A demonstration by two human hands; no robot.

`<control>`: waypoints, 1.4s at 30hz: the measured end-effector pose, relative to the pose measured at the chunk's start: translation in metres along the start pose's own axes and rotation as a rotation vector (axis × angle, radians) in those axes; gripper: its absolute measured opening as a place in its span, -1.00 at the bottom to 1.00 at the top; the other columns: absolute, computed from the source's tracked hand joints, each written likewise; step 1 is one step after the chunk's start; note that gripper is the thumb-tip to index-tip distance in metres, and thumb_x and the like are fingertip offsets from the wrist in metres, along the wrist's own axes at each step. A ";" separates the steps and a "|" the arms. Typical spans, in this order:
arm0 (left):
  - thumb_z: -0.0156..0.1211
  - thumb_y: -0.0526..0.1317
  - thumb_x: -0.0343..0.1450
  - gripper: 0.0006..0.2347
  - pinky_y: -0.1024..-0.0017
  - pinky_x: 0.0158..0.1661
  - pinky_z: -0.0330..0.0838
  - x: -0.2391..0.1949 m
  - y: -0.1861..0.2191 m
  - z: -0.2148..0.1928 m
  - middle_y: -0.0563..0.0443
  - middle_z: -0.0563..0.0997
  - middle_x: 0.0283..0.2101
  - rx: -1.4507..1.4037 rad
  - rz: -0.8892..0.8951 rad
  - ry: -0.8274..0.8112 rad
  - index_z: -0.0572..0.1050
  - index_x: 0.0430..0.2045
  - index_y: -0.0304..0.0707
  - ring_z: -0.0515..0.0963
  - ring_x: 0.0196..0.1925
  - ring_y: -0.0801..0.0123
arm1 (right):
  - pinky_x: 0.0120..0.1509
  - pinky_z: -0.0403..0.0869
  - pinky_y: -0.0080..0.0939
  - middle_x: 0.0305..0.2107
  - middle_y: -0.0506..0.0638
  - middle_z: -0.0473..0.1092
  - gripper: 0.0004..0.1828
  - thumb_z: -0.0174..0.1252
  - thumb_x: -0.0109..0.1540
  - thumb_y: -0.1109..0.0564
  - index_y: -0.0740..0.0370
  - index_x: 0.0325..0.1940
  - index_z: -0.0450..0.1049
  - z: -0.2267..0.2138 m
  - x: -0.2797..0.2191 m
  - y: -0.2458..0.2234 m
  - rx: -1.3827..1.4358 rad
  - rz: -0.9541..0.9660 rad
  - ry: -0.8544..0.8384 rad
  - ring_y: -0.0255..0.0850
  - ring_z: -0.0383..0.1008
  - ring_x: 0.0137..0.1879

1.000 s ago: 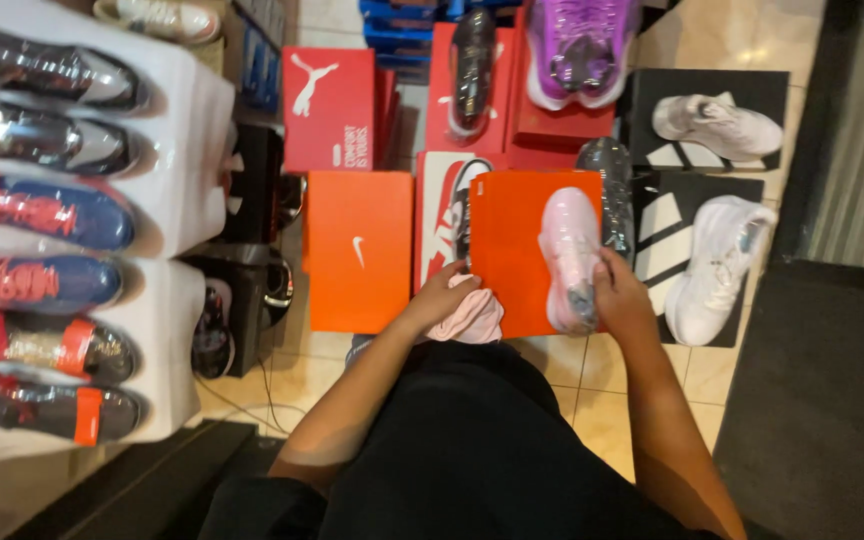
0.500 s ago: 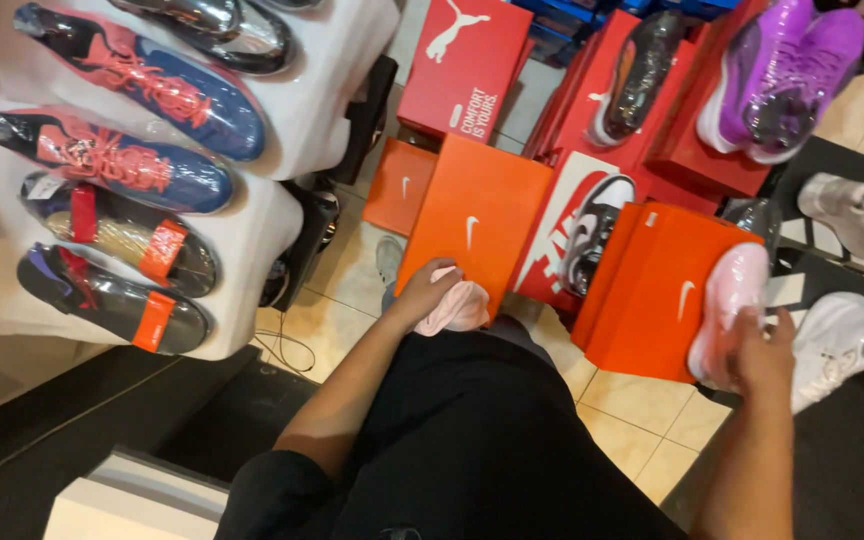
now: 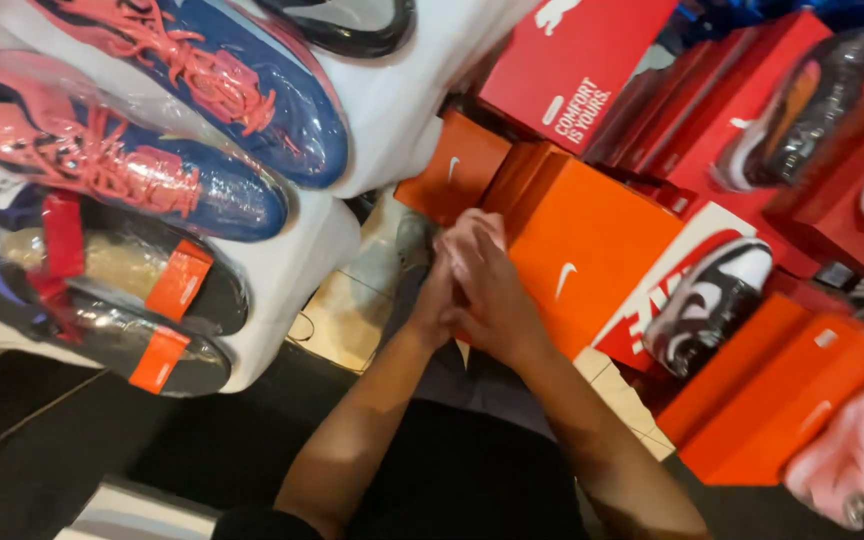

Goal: Organizing and cleaning shoes and shoe boxes in a warehouse setting

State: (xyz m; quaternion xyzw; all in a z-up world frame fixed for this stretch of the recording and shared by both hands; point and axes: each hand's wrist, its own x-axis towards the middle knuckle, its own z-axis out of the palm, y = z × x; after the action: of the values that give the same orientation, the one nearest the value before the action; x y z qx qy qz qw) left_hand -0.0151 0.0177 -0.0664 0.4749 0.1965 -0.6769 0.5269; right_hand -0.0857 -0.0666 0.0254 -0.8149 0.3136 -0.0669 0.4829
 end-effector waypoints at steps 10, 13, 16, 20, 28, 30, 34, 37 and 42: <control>0.09 0.16 0.50 -0.40 -0.06 0.36 0.15 0.202 -0.085 -0.218 -0.35 0.32 0.36 0.538 0.187 0.447 0.31 0.29 -0.33 0.26 0.43 -0.13 | 0.14 0.46 0.37 -0.04 0.33 0.46 -0.59 -0.02 0.30 -0.07 0.25 0.06 0.45 0.041 0.150 0.198 -0.185 0.133 -0.424 0.41 0.50 0.01; 0.26 -0.22 0.44 -0.81 0.27 0.05 0.45 0.328 -0.165 -0.296 -0.17 0.56 -0.21 0.671 0.505 0.565 0.52 -0.17 -0.34 0.56 -0.04 0.15 | -0.12 0.60 0.33 0.06 0.30 0.33 -0.57 0.17 0.31 -0.03 0.27 0.16 0.41 0.071 0.175 0.264 -0.865 0.180 -0.748 0.33 0.53 -0.05; 0.10 -0.40 0.43 -0.67 0.05 0.20 0.40 0.338 -0.122 -0.246 -0.40 0.50 0.16 0.484 0.564 0.496 0.44 0.10 -0.44 0.44 0.25 -0.30 | -0.07 0.57 0.31 0.05 0.28 0.35 -0.58 0.14 0.32 -0.03 0.26 0.16 0.42 0.071 0.192 0.264 -0.899 0.134 -0.782 0.31 0.52 -0.03; 0.08 0.21 0.29 -0.29 0.09 0.14 0.18 0.498 -0.202 -0.318 -0.14 0.26 0.24 0.448 0.228 0.629 0.15 0.25 -0.22 0.28 0.23 0.09 | 0.03 0.51 0.26 0.05 0.26 0.38 -0.59 0.09 0.33 -0.05 0.25 0.15 0.44 0.064 0.207 0.264 -0.968 0.110 -0.815 0.28 0.51 0.02; 0.26 0.34 0.27 -0.21 -0.01 0.20 0.25 0.430 -0.153 -0.282 -0.24 0.28 0.32 0.298 0.234 0.672 0.23 0.30 -0.11 0.36 0.26 -0.02 | 0.19 0.41 0.18 0.05 0.21 0.44 -0.59 -0.01 0.36 -0.07 0.23 0.13 0.48 0.073 0.199 0.249 -1.013 0.034 -0.858 0.22 0.49 0.11; 0.51 0.13 0.29 -0.36 0.13 0.08 0.48 0.395 -0.120 -0.259 -0.30 0.50 0.18 0.025 0.400 0.592 0.46 0.19 -0.17 0.60 0.07 0.01 | 0.26 0.37 0.14 0.04 0.20 0.46 -0.58 -0.05 0.37 -0.08 0.22 0.12 0.50 0.072 0.203 0.248 -1.004 0.006 -0.853 0.20 0.48 0.14; 0.62 0.05 0.24 -0.02 -0.12 0.42 -0.03 0.430 -0.170 -0.305 -0.45 0.08 0.45 0.083 0.626 0.502 0.02 0.43 -0.40 0.12 0.47 -0.21 | 0.33 0.33 0.11 0.04 0.18 0.48 -0.57 -0.08 0.39 -0.09 0.21 0.11 0.52 0.076 0.207 0.247 -1.010 0.008 -0.866 0.18 0.47 0.17; 0.53 0.15 0.26 -0.03 -0.05 0.20 0.24 0.407 -0.165 -0.301 -0.46 0.23 0.34 0.155 0.411 0.581 0.01 0.43 -0.36 0.34 0.22 -0.23 | 0.40 0.29 0.08 0.04 0.16 0.51 -0.55 -0.12 0.40 -0.10 0.20 0.11 0.53 0.074 0.202 0.249 -0.976 0.016 -0.932 0.15 0.46 0.21; 0.43 0.21 0.30 -0.09 0.03 -0.12 0.62 0.355 -0.151 -0.313 -0.47 0.47 0.17 0.212 0.149 0.663 0.03 0.41 -0.28 0.64 -0.11 -0.25 | 0.27 0.30 0.29 -0.07 0.38 0.53 -0.62 -0.07 0.37 0.07 0.35 0.02 0.58 0.071 0.198 0.245 -0.875 -0.107 -0.933 0.37 0.50 0.10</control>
State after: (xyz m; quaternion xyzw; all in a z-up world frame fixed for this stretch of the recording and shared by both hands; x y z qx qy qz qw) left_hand -0.0121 0.1260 -0.5510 0.7337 0.2502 -0.4624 0.4304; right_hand -0.0086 -0.2104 -0.2535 -0.8945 0.0277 0.4048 0.1876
